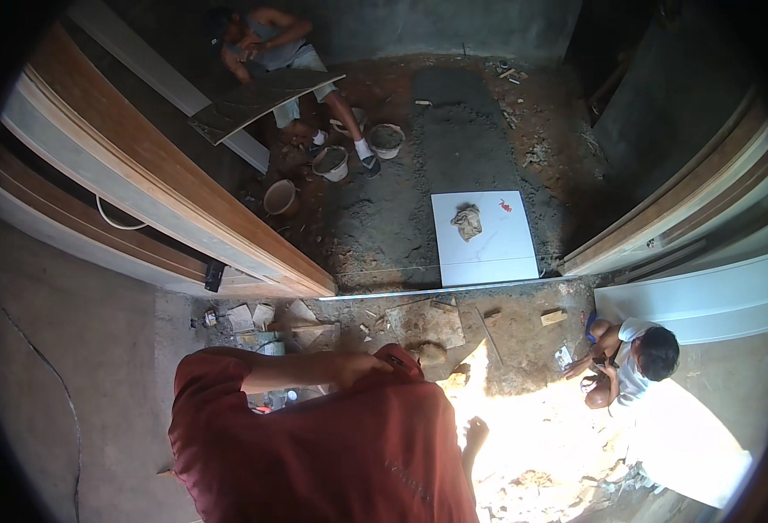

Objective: The person installs a floor tile by spreading mortar with a trowel, placing the tile onto the surface, tapping it with a mallet, and wiping it with a cloth.

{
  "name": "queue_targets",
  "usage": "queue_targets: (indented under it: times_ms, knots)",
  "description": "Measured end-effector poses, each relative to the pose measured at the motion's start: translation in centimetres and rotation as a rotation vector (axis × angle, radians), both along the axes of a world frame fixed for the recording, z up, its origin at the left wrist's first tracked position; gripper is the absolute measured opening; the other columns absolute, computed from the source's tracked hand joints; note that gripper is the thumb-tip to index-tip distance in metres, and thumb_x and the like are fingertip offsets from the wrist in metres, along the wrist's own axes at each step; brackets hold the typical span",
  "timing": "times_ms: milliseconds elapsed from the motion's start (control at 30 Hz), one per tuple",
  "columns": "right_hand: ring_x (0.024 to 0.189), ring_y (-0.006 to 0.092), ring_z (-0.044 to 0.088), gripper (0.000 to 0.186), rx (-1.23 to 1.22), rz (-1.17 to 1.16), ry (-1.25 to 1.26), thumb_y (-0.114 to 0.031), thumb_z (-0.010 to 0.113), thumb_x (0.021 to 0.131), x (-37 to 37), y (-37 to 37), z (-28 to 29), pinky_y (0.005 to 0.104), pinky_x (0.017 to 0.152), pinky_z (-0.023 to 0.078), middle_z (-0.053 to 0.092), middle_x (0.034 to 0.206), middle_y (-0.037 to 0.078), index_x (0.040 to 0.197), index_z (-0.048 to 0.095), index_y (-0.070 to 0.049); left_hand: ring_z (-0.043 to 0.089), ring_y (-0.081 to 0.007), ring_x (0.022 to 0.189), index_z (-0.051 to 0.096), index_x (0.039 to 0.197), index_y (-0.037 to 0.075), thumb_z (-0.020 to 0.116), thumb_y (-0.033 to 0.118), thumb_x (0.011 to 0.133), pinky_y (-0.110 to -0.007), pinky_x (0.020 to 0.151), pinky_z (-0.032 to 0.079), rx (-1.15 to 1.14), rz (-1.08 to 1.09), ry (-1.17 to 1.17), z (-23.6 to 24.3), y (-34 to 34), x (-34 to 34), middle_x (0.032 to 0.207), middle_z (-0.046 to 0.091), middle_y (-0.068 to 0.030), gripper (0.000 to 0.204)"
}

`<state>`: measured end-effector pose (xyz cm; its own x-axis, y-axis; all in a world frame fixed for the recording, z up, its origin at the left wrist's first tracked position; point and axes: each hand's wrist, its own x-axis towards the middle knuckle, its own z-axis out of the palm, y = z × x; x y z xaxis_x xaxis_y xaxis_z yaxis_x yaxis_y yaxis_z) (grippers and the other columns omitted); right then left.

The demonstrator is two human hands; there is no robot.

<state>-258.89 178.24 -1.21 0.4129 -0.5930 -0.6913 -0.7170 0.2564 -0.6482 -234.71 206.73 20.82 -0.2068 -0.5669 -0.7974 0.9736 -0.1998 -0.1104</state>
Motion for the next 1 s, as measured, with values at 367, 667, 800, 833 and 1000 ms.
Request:
queue_targets:
  times_ms: [367, 667, 800, 833, 1000]
  knots:
    - [0.052, 0.0154, 0.054, 0.015, 0.017, -0.031, -0.005, -0.011, 0.046, 0.076, 0.2, 0.3, 0.7, 0.0238, 0.040, 0.039, 0.056, 0.071, 0.009, 0.080, 0.056, -0.001, 0.058, -0.0180, 0.084, 0.055, 0.102, 0.008, 0.043, 0.024, 0.086, -0.036, 0.081, 0.043, 0.049, 0.007, -0.003, 0.4, -0.2, 0.3, 0.094, 0.061, -0.0064, 0.025]
    - [0.050, 0.0146, 0.053, 0.015, 0.000, -0.076, -0.047, -0.011, 0.046, 0.075, -0.3, 0.4, 0.3, 0.0239, 0.039, 0.038, 0.056, 0.070, 0.009, 0.079, 0.057, -0.002, 0.058, -0.0182, 0.084, 0.054, 0.102, 0.007, 0.044, 0.023, 0.086, -0.036, 0.081, 0.044, 0.001, 0.052, 0.024, -1.0, 0.0, -0.2, 0.096, 0.061, -0.0076, 0.025]
    - [0.049, 0.0145, 0.052, 0.015, -0.015, -0.069, -0.030, -0.012, 0.046, 0.075, -0.4, 0.4, -0.1, 0.0242, 0.039, 0.038, 0.056, 0.069, 0.009, 0.078, 0.057, -0.002, 0.054, -0.0144, 0.093, 0.050, 0.107, 0.006, 0.038, 0.026, 0.089, -0.032, 0.084, 0.042, 0.030, -0.002, -0.002, -0.6, -0.1, -0.2, 0.105, 0.056, -0.0062, 0.029]
    - [0.049, 0.0145, 0.052, 0.015, -0.015, -0.070, -0.031, -0.012, 0.046, 0.075, -0.5, 0.3, -0.2, 0.0242, 0.039, 0.038, 0.056, 0.069, 0.009, 0.078, 0.057, -0.002, 0.055, -0.0148, 0.092, 0.051, 0.105, 0.006, 0.038, 0.026, 0.089, -0.033, 0.083, 0.042, 0.030, -0.009, 0.005, -0.4, -0.2, -0.2, 0.104, 0.057, -0.0063, 0.029]
    - [0.050, 0.0152, 0.053, 0.014, -0.009, -0.037, -0.018, -0.012, 0.046, 0.076, -0.7, 0.1, -0.4, 0.0246, 0.039, 0.038, 0.057, 0.070, 0.009, 0.077, 0.057, -0.002, 0.058, -0.0190, 0.085, 0.055, 0.102, 0.008, 0.044, 0.025, 0.086, -0.036, 0.083, 0.042, 0.081, 0.008, -0.004, 1.3, -0.6, -0.1, 0.096, 0.061, -0.0071, 0.025]
